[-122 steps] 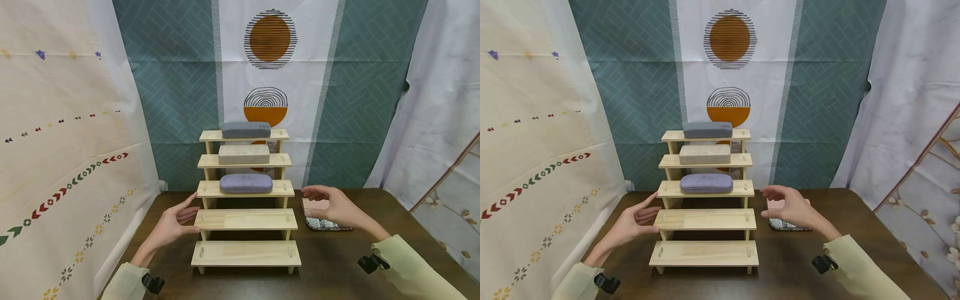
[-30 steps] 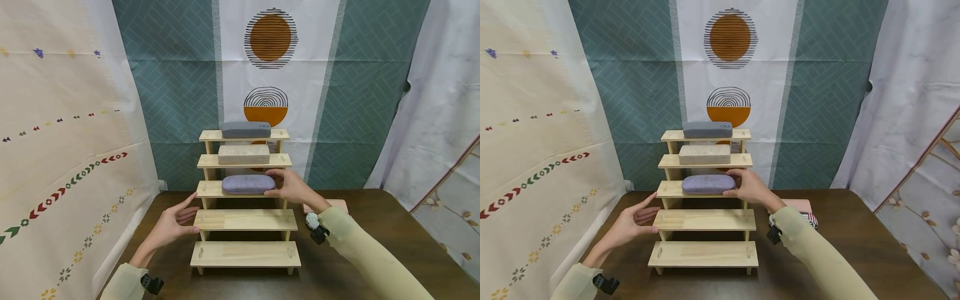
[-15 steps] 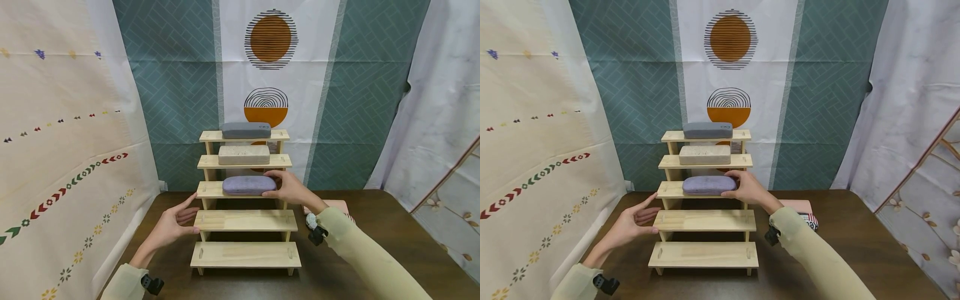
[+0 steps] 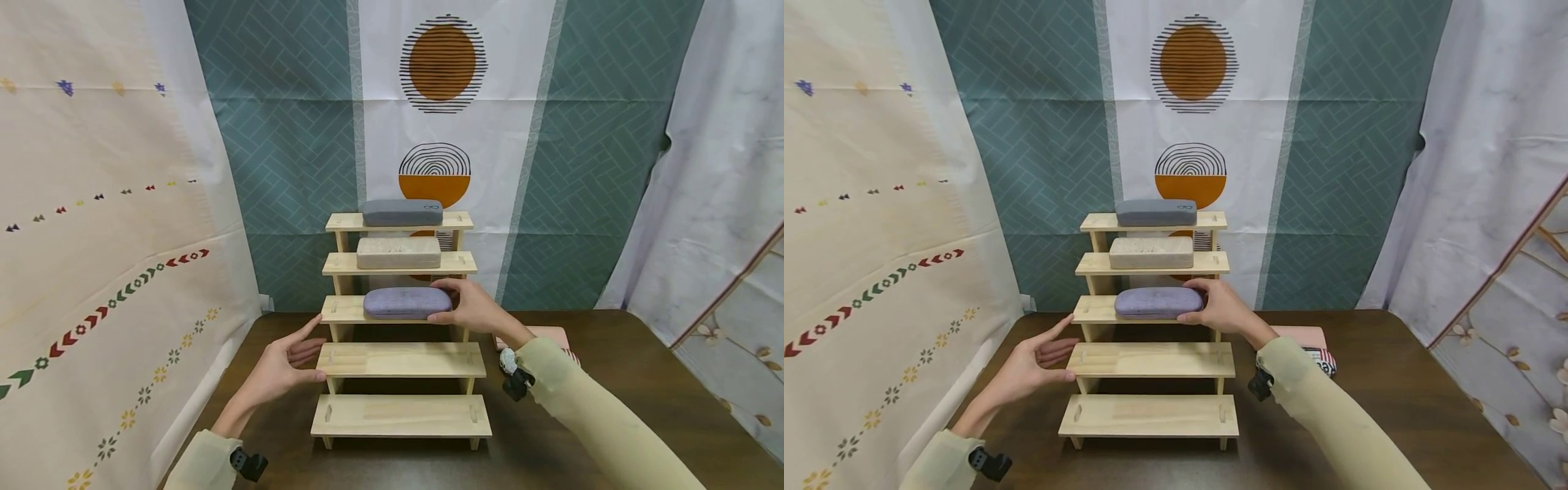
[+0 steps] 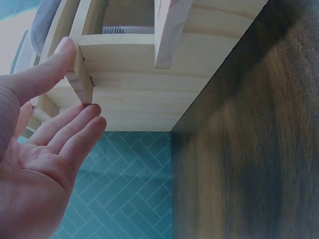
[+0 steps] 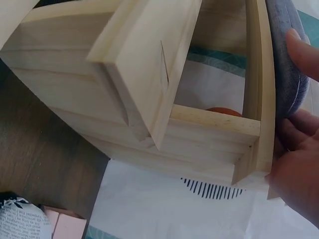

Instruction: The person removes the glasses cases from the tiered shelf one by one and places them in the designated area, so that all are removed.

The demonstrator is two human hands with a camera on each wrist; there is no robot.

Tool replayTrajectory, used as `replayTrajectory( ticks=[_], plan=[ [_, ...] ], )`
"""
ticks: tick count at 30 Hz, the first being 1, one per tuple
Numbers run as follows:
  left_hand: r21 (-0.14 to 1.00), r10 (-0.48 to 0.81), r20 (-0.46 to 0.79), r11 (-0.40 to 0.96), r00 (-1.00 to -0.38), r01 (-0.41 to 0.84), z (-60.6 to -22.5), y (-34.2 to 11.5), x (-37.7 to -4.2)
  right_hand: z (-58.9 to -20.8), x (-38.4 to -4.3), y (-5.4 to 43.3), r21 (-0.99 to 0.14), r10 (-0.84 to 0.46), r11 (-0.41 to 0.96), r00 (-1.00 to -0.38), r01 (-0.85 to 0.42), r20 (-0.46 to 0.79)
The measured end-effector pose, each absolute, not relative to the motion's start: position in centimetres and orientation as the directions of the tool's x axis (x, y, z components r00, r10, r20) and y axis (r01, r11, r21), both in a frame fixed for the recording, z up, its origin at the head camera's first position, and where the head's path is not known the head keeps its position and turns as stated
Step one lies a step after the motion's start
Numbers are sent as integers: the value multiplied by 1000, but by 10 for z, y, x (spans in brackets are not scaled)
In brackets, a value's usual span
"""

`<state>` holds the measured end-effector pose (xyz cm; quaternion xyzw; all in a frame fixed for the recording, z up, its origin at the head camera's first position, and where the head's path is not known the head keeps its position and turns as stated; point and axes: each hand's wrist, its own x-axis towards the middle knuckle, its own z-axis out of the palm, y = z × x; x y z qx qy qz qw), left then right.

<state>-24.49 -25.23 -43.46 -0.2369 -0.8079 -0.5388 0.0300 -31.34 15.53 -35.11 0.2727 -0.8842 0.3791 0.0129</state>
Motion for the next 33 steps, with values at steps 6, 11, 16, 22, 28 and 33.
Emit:
replayTrajectory(
  ticks=[6, 11, 16, 22, 28, 33],
  plan=[
    [854, 352, 303, 312, -886, 416, -434, -252, -245, -352, -312, 154, -690, -439, 555, -868, -465, 232],
    [851, 353, 303, 318, -885, 418, -433, -252, -245, -351, -309, 151, -729, -406, 524, -882, -439, 239],
    [852, 353, 304, 315, -885, 418, -433, -252, -245, -351, -305, 149, -766, -379, 487, -891, -420, 248],
    [854, 354, 307, 308, -883, 420, -433, -252, -244, -354, -301, 147, -801, -343, 439, -900, -408, 270],
    [857, 350, 302, 308, -887, 414, -433, -252, -244, -354, -297, 145, -820, -326, 405, -902, -404, 283],
    [859, 350, 297, 310, -888, 409, -432, -252, -243, -355, -295, 146, -843, -316, 365, -904, -396, 288]
  ],
)
